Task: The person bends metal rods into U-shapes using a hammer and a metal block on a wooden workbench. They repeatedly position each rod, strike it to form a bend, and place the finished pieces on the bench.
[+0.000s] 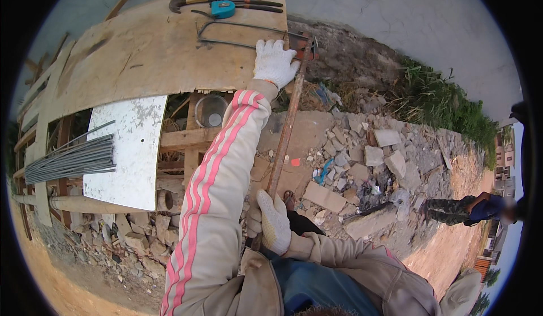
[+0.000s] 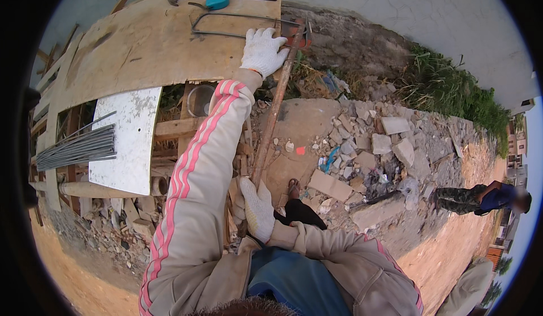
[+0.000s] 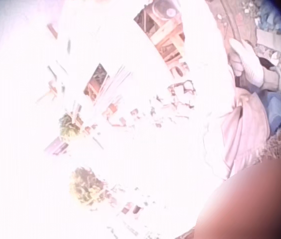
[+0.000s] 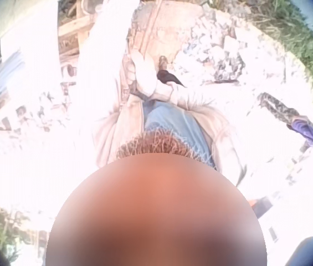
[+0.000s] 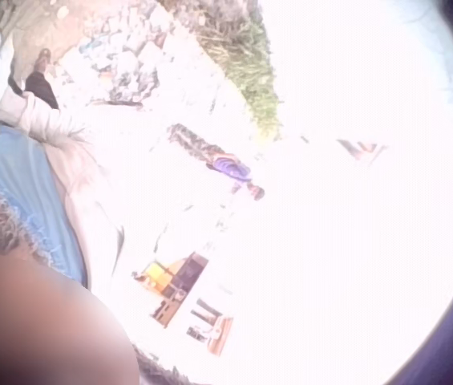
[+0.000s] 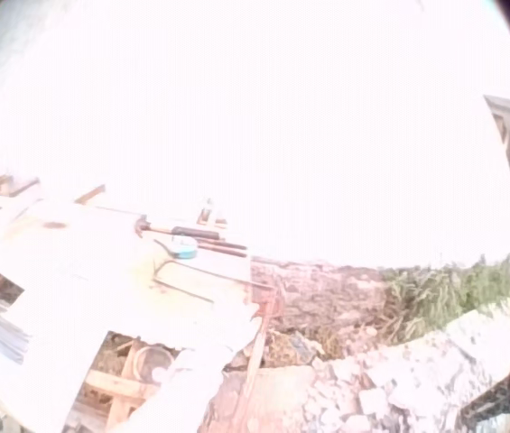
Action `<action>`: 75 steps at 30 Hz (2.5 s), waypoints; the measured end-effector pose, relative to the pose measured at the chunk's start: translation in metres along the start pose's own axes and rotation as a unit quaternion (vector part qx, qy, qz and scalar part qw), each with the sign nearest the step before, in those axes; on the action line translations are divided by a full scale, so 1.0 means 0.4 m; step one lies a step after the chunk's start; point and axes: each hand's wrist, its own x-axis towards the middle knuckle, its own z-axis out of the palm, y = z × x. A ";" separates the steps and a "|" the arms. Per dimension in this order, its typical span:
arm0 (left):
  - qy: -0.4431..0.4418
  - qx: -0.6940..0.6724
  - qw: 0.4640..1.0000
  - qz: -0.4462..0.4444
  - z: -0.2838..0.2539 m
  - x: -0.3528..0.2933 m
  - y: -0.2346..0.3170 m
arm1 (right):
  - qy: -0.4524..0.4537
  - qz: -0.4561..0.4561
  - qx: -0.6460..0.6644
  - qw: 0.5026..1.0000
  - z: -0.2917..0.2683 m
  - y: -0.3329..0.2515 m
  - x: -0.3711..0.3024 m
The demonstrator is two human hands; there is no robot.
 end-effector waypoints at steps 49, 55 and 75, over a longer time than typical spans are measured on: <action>0.326 -0.300 0.701 -0.559 -0.191 0.059 -0.321 | -0.133 -0.240 -0.621 0.734 0.240 -1.352 0.630; 0.420 -0.389 0.715 -0.402 -0.315 0.196 -0.062 | -0.155 -0.210 -0.607 0.751 0.258 -1.379 0.618; 0.390 -0.268 0.805 -0.359 -0.324 -0.134 0.530 | -0.221 -0.275 -0.473 0.807 0.197 -1.376 0.507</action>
